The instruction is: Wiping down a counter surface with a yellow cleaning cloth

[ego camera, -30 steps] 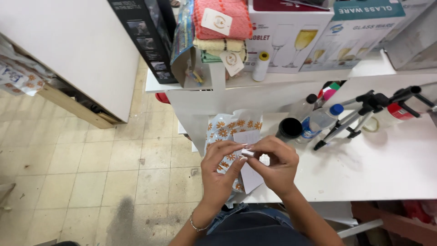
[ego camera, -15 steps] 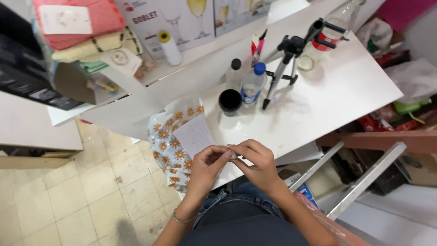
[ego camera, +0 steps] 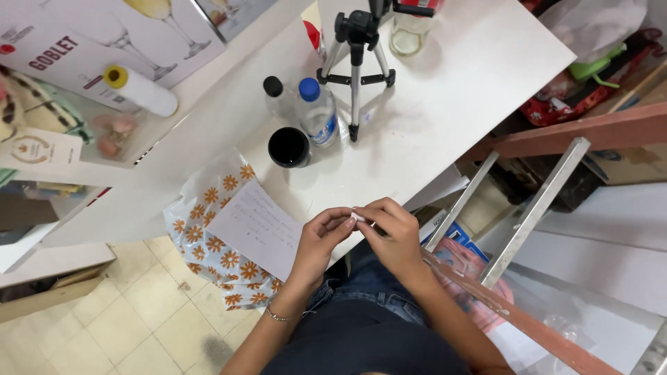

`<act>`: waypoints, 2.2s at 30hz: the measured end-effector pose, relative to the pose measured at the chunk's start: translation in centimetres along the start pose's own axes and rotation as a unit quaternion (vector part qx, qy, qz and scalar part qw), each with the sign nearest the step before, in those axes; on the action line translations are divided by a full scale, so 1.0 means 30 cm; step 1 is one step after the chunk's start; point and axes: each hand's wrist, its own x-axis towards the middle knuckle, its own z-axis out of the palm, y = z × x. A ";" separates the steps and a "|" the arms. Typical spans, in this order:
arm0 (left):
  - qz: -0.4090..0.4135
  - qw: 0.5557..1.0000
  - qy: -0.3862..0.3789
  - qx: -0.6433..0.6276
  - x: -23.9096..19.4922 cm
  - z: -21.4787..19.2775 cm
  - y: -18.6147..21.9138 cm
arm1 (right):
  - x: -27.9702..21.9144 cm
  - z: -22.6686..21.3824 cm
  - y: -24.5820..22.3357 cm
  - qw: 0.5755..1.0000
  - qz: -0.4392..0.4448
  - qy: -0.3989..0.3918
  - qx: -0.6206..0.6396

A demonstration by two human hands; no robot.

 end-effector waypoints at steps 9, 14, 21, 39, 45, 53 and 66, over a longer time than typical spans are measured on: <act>-0.067 0.985 0.046 -0.152 0.083 -0.028 -0.019 | 0.054 0.005 -0.054 0.996 0.049 -0.048 0.054; -0.056 0.978 0.054 -0.196 0.105 -0.057 -0.016 | 0.082 0.025 -0.031 0.992 0.053 -0.117 0.014; -0.017 0.975 0.054 -0.216 0.053 -0.084 0.000 | 0.117 0.106 0.002 0.974 0.009 -0.215 -0.072; 0.099 0.934 0.226 -0.258 -0.172 -0.171 -0.102 | 0.140 0.268 -0.058 0.928 -0.054 -0.333 0.157; 0.126 0.912 0.276 -0.277 -0.295 -0.222 -0.185 | 0.105 0.298 -0.216 0.895 -0.139 -0.381 0.185; 0.204 0.862 0.363 -0.288 -0.648 -0.365 -0.215 | -0.093 0.461 -0.467 0.832 -0.229 -0.439 0.249; 0.276 0.767 0.465 -0.345 -1.560 -0.731 -0.584 | -0.859 0.871 -1.071 0.657 -0.231 -0.593 0.405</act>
